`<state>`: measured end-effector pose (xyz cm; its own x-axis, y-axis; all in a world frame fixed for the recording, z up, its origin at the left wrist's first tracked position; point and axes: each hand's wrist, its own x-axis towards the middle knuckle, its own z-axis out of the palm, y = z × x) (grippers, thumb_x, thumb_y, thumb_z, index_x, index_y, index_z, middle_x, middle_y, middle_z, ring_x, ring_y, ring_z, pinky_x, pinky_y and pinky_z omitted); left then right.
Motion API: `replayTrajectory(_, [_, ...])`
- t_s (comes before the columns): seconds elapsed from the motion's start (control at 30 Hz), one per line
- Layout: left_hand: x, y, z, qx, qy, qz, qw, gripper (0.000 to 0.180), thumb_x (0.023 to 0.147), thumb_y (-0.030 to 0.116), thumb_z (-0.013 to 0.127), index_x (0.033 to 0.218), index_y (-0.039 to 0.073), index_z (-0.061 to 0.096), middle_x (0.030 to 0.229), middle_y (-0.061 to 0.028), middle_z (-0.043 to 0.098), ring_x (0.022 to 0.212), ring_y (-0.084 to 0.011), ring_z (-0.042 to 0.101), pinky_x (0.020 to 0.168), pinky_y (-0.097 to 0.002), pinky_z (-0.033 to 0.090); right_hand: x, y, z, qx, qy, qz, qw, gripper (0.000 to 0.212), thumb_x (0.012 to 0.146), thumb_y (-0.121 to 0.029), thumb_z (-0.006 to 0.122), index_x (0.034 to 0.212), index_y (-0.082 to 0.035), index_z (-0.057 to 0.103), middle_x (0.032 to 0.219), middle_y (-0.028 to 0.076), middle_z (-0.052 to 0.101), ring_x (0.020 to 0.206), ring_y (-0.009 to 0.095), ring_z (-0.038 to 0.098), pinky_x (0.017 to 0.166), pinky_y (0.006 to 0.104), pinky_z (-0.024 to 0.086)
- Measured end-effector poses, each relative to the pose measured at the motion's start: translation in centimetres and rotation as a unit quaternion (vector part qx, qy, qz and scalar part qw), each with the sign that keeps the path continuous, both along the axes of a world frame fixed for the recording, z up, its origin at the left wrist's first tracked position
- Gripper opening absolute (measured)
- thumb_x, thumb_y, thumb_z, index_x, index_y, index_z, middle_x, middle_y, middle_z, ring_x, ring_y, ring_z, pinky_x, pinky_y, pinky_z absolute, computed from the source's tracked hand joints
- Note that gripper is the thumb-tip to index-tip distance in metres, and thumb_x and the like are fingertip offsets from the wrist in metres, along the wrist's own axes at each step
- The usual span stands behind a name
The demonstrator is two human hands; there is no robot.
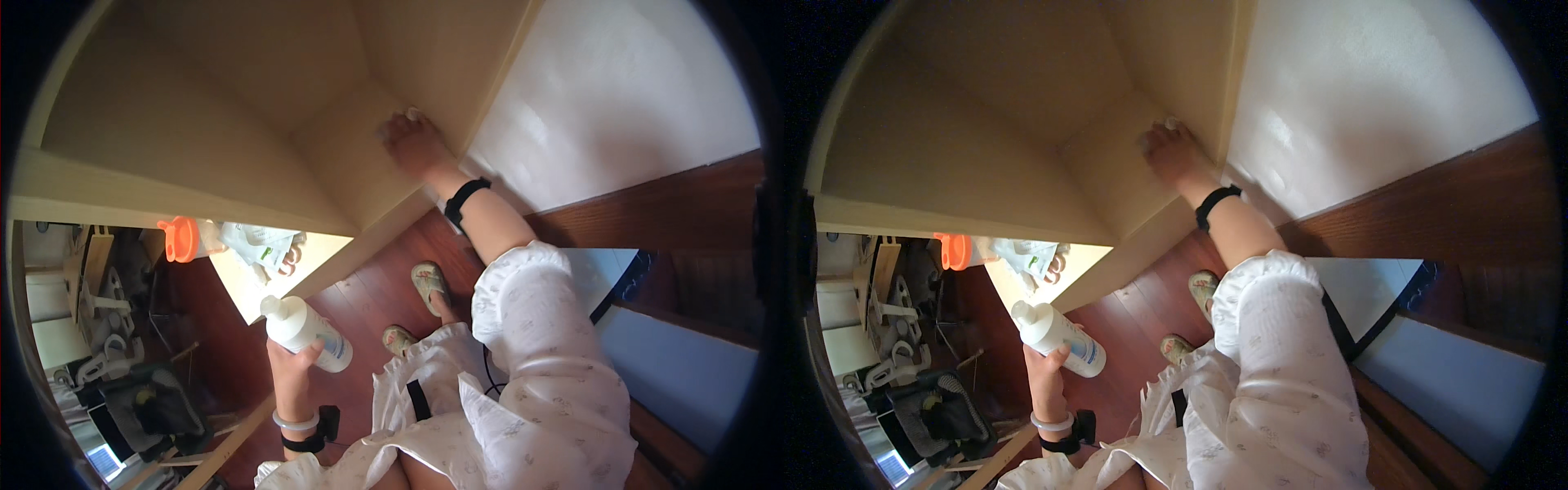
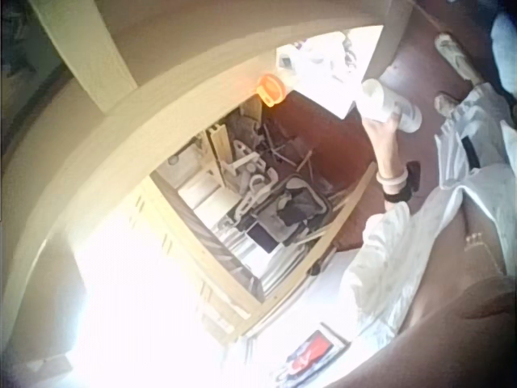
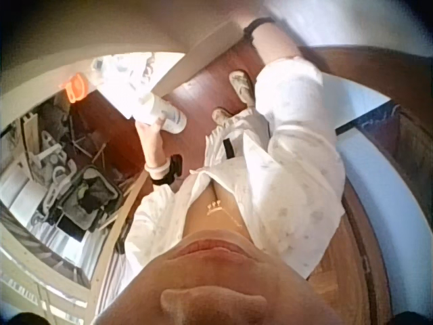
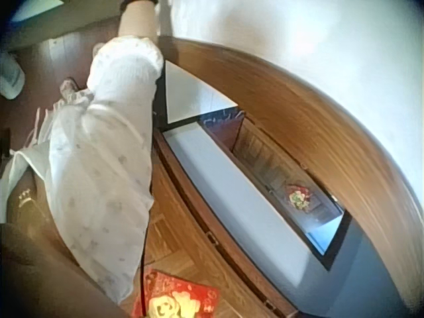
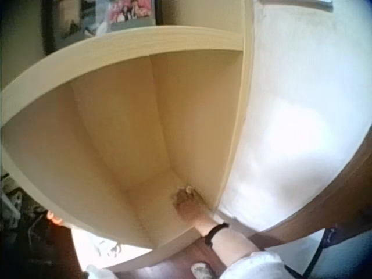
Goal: The person removes items from a wooden shelf, wipes the shelf surfaces with a cloth, cleans a photo frame and a bottle, and places the frame back on the shelf.
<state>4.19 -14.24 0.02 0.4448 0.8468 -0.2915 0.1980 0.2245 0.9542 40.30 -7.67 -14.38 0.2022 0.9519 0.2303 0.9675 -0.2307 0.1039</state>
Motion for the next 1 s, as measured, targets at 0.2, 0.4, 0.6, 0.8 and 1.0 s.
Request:
replayTrajectory(0.2, [-1.4,0.1,-1.0,-0.006,-0.011,-0.008,1.0,0.066,0.063,0.033,0.076,0.112,-0.002,0.049,0.089,-0.0115,0.062,0.084,-0.0233,0.063,0.074,-0.0359,0.05,-2.5,-6.9,-0.1,-0.001,0.069,-0.069,0.995,0.05,0.089,-0.037,0.046,0.123,0.0,0.05,0.129,0.018,0.049,0.125,0.03,0.042,0.11,0.0442,0.017])
replayTrajectory(0.4, [-1.7,0.8,-0.7,-0.01,-0.007,0.002,1.0,0.064,0.063,0.032,0.075,0.111,-0.002,0.05,0.089,-0.0115,0.062,0.083,-0.0225,0.063,0.074,-0.0356,0.05,-2.4,-2.3,-0.8,0.052,0.093,-0.108,0.988,0.062,0.09,-0.043,0.041,0.124,0.008,0.047,0.13,0.027,0.045,0.125,0.036,0.04,0.109,0.0475,0.02])
replayTrajectory(0.6, [-2.7,0.5,-1.7,-0.033,-0.021,0.064,0.997,0.056,0.063,0.017,0.074,0.111,-0.002,0.05,0.092,-0.0062,0.059,0.082,-0.0162,0.058,0.073,-0.0302,0.047,0.8,8.0,0.0,0.032,0.005,-0.057,0.998,0.059,0.09,-0.044,0.039,0.122,0.005,0.051,0.129,0.026,0.046,0.124,0.038,0.039,0.104,0.0529,0.025])
replayTrajectory(0.8, [-2.4,0.0,0.9,-0.019,-0.022,0.102,0.994,0.056,0.062,0.014,0.073,0.111,-0.003,0.05,0.09,-0.0112,0.062,0.082,-0.0202,0.062,0.075,-0.0325,0.049,1.5,14.5,-0.1,0.057,0.063,-0.049,0.995,0.039,0.086,-0.033,0.047,0.109,-0.006,0.062,0.117,0.015,0.057,0.112,0.034,0.048,0.098,0.0512,0.03])
replayTrajectory(1.0, [-1.4,0.1,3.5,0.008,-0.034,0.154,0.987,0.051,0.064,0.01,0.068,0.109,-0.004,0.05,0.089,-0.0132,0.063,0.082,-0.0221,0.062,0.076,-0.0338,0.049,-1.7,17.8,-3.1,0.183,0.144,-0.028,0.972,0.024,0.082,-0.018,0.049,0.096,-0.008,0.067,0.1,0.016,0.064,0.095,0.031,0.059,0.085,0.0481,0.041])
